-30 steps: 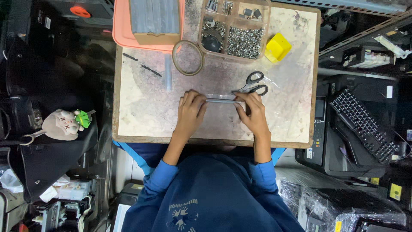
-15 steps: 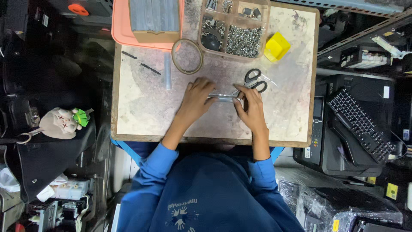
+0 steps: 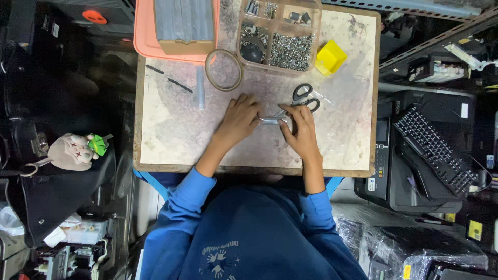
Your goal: The person organizes small metal screws from a plastic bag into a yellow container on a cluttered workbench. They use their hands to sort the screws and place them into the container, then set the container down.
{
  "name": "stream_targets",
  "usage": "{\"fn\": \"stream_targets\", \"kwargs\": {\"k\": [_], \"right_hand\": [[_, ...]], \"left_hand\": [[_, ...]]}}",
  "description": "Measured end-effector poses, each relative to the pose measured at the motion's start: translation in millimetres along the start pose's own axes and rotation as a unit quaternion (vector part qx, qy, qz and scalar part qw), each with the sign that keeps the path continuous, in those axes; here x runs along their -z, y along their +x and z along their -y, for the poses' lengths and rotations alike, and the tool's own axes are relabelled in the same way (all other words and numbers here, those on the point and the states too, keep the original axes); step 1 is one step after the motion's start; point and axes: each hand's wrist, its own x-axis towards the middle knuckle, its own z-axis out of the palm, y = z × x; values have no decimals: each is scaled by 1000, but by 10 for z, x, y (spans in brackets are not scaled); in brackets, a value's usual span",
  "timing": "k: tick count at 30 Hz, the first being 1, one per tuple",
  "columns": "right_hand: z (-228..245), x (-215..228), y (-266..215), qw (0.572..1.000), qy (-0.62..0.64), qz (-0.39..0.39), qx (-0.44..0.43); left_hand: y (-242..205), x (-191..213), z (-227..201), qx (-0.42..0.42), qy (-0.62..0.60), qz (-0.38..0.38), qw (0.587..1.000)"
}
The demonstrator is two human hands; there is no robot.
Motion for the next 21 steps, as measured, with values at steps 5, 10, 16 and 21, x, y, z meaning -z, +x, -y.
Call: {"fn": "stream_targets", "kwargs": {"k": [5, 10, 16, 21], "right_hand": [[-9, 1, -38, 1000, -4, 13, 25], [-4, -22, -44, 998, -38, 28, 50], [-76, -52, -75, 997, -45, 33, 46], [-32, -41, -63, 998, -47, 14, 30]], "left_hand": [[-220, -78, -166, -23, 74, -77, 994], [-334, -325, -18, -101, 63, -205, 971], [-318, -274, -24, -118, -52, -199, 972], [-341, -54, -119, -57, -168, -212, 961]]}}
